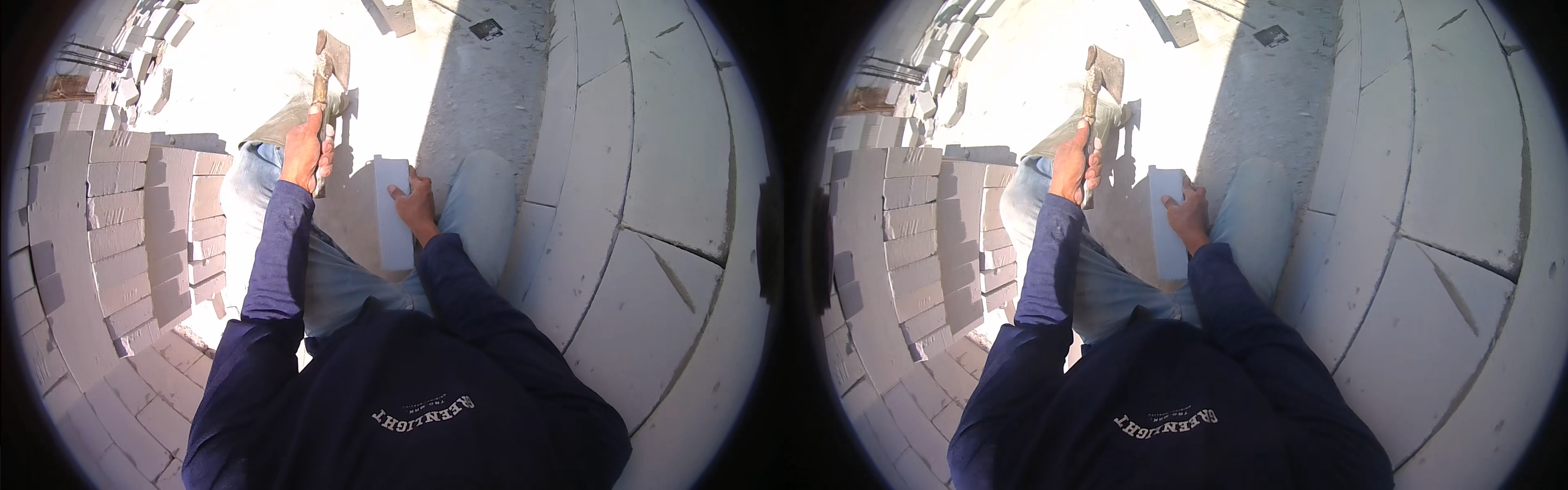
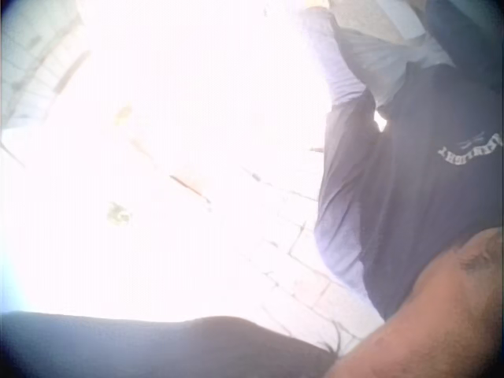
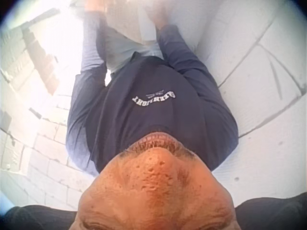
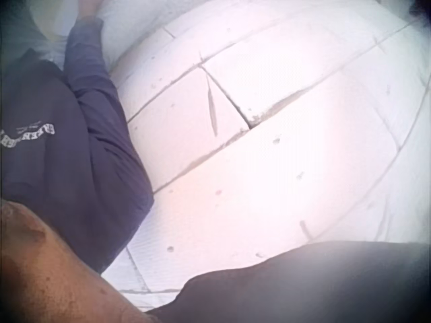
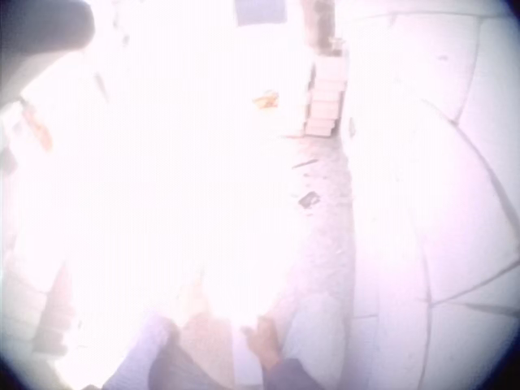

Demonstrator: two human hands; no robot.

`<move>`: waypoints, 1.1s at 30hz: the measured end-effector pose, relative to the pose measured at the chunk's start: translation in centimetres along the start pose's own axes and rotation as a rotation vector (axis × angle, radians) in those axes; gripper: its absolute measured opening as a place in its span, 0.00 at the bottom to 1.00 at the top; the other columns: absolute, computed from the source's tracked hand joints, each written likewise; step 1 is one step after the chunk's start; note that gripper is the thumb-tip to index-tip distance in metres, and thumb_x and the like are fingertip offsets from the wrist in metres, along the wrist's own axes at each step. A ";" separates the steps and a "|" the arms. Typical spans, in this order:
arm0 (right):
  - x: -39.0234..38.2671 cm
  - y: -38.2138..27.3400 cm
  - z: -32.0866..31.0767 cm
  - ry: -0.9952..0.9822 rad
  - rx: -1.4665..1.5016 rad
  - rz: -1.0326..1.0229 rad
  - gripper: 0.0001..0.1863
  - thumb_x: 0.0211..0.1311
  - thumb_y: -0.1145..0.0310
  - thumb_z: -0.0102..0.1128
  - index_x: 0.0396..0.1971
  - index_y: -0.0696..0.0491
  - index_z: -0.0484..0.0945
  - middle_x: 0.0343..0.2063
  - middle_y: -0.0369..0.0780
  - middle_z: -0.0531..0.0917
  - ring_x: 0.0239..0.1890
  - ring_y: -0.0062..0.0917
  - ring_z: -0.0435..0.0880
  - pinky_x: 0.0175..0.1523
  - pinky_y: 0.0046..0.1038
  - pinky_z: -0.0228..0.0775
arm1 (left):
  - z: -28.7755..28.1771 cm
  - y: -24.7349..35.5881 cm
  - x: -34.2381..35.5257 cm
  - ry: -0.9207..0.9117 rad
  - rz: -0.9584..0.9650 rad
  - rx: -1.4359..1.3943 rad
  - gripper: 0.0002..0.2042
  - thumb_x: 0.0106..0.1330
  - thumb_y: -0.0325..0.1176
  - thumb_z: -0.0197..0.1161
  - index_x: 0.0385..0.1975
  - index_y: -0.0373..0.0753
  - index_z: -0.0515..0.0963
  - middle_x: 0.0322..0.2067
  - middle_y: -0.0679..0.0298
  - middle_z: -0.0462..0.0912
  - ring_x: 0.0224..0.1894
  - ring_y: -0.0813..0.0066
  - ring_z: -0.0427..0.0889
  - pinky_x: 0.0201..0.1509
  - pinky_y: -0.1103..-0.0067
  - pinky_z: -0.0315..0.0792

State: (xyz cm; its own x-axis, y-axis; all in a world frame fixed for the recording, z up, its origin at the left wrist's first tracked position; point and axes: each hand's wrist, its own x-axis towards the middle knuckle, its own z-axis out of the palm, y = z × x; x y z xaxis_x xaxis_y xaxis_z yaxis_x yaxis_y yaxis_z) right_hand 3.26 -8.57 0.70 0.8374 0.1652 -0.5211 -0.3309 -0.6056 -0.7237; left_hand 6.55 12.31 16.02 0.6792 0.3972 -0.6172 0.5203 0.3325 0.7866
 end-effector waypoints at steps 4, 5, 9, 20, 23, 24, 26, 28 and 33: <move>-0.7 -0.5 -0.4 -0.014 -0.041 -0.010 0.39 0.67 0.54 0.66 0.73 0.56 0.64 0.61 0.54 0.71 0.64 0.49 0.75 0.66 0.43 0.70 | 3.4 -5.9 -0.8 0.004 -0.013 -0.020 0.21 0.78 0.52 0.52 0.27 0.42 0.70 0.15 0.69 0.69 0.11 0.80 0.62 0.13 0.79 0.57; -0.8 -0.4 0.0 -0.029 -0.052 0.000 0.39 0.68 0.53 0.64 0.73 0.56 0.64 0.61 0.54 0.72 0.64 0.50 0.76 0.66 0.44 0.70 | 3.3 -9.2 1.3 0.015 0.001 -0.020 0.19 0.78 0.49 0.52 0.27 0.42 0.70 0.16 0.69 0.69 0.12 0.80 0.63 0.14 0.79 0.58; -0.8 0.5 0.8 -0.044 -0.086 0.026 0.37 0.69 0.49 0.61 0.71 0.56 0.66 0.59 0.54 0.73 0.60 0.51 0.78 0.64 0.43 0.71 | 3.9 -14.2 5.0 0.017 -0.072 -0.054 0.13 0.75 0.40 0.54 0.27 0.42 0.71 0.16 0.69 0.69 0.14 0.77 0.67 0.18 0.77 0.62; -0.7 0.2 1.2 -0.059 -0.146 0.012 0.36 0.70 0.49 0.60 0.70 0.56 0.66 0.58 0.55 0.74 0.58 0.54 0.79 0.63 0.45 0.71 | 6.2 -9.1 6.1 0.160 0.114 0.028 0.32 0.75 0.68 0.46 0.23 0.43 0.69 0.10 0.69 0.65 0.07 0.78 0.60 0.11 0.76 0.53; -0.6 0.1 0.7 -0.044 -0.141 0.022 0.37 0.70 0.48 0.59 0.70 0.57 0.66 0.59 0.54 0.73 0.59 0.54 0.78 0.63 0.47 0.71 | 6.5 -7.8 4.9 0.070 0.058 -0.025 0.32 0.75 0.69 0.45 0.23 0.43 0.69 0.10 0.69 0.65 0.08 0.78 0.60 0.11 0.77 0.55; -0.6 0.2 0.6 -0.044 -0.145 0.022 0.37 0.71 0.47 0.59 0.69 0.57 0.66 0.59 0.54 0.73 0.60 0.53 0.77 0.62 0.49 0.71 | 6.6 -7.3 4.5 0.063 0.058 -0.030 0.32 0.75 0.69 0.45 0.24 0.43 0.69 0.10 0.69 0.66 0.08 0.78 0.60 0.11 0.77 0.55; -0.6 0.4 0.7 -0.039 -0.139 0.013 0.37 0.71 0.46 0.58 0.68 0.58 0.67 0.60 0.53 0.72 0.61 0.53 0.77 0.62 0.50 0.72 | 6.9 -6.8 4.2 0.105 0.121 0.001 0.32 0.75 0.68 0.44 0.24 0.43 0.69 0.10 0.69 0.65 0.08 0.78 0.61 0.11 0.77 0.55; -0.5 0.6 0.5 -0.024 -0.125 -0.001 0.37 0.71 0.47 0.58 0.68 0.59 0.67 0.60 0.54 0.72 0.61 0.53 0.77 0.62 0.50 0.72 | 7.1 -6.1 3.2 0.058 0.167 -0.018 0.27 0.77 0.60 0.49 0.24 0.42 0.70 0.13 0.67 0.67 0.11 0.77 0.66 0.15 0.76 0.61; -0.8 0.3 0.8 -0.047 -0.135 0.003 0.37 0.70 0.47 0.59 0.69 0.59 0.67 0.58 0.55 0.74 0.60 0.53 0.78 0.63 0.46 0.71 | 5.4 -10.1 7.3 0.119 0.237 0.238 0.31 0.75 0.68 0.46 0.23 0.44 0.70 0.10 0.70 0.66 0.08 0.79 0.62 0.11 0.77 0.55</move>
State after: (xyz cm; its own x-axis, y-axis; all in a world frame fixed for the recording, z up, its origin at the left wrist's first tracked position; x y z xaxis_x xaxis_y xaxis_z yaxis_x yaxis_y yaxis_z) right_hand 2.21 -8.27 0.57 0.8140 0.1980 -0.5461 -0.2691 -0.7046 -0.6566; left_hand 9.02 7.21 3.70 0.7375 0.5410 -0.4041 0.4715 0.0159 0.8817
